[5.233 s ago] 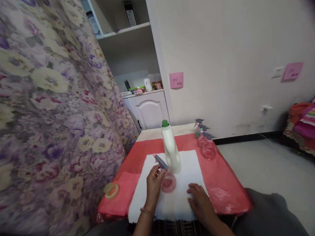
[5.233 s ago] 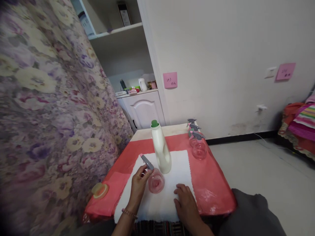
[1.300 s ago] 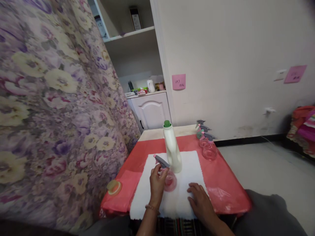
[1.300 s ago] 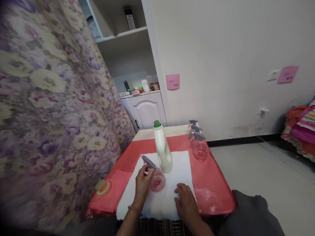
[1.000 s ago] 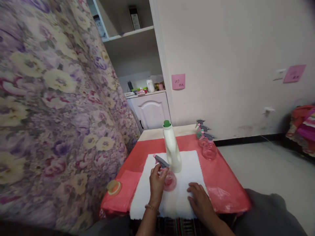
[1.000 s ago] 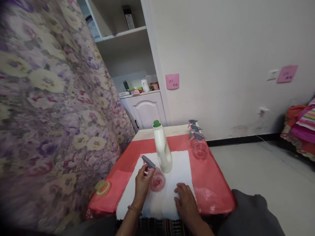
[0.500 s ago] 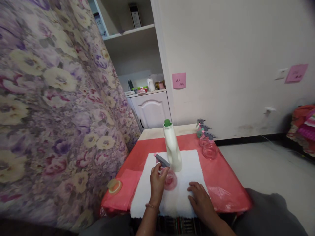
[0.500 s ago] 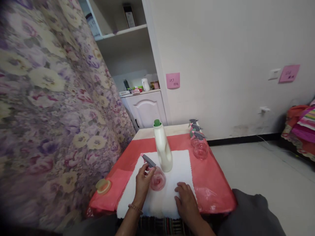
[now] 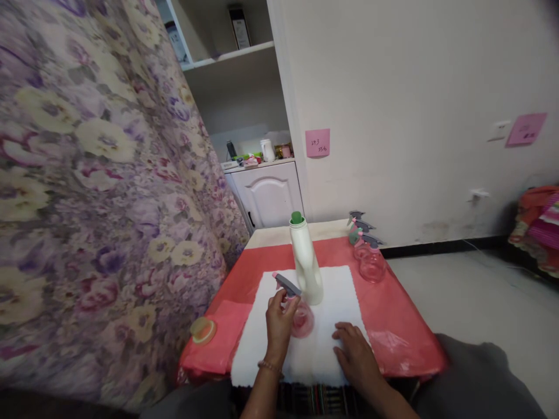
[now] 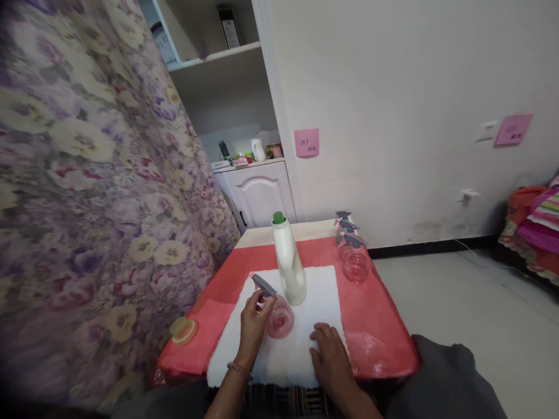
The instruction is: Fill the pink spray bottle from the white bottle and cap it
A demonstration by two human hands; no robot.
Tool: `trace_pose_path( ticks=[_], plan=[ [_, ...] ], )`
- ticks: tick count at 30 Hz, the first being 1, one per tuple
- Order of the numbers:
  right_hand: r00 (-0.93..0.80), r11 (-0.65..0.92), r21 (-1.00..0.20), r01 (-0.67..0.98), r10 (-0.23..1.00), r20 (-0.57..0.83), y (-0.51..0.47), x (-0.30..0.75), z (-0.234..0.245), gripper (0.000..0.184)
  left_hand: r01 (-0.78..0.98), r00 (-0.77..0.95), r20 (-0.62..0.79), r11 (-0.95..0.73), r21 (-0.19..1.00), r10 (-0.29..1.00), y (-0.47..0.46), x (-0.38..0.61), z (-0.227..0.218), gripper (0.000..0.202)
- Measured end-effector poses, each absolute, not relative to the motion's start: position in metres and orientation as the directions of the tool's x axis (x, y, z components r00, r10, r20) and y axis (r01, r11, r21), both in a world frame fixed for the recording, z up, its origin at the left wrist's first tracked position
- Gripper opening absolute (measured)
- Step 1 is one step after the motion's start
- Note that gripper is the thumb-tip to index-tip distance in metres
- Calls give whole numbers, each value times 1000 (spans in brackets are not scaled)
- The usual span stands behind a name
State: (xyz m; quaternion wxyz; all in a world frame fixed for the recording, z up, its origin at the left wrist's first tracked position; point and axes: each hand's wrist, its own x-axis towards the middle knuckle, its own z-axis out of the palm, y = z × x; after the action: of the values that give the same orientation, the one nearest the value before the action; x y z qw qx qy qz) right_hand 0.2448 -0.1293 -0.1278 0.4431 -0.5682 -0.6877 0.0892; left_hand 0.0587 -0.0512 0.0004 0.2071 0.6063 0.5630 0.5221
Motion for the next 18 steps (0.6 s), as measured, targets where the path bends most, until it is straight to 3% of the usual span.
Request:
trace_pose_path(
  ticks=[18],
  plan=[
    [31, 350, -612, 710, 852, 522, -128, 245, -131, 25, 468, -169, 388, -273, 841, 906, -49, 56, -5, 32]
  ],
)
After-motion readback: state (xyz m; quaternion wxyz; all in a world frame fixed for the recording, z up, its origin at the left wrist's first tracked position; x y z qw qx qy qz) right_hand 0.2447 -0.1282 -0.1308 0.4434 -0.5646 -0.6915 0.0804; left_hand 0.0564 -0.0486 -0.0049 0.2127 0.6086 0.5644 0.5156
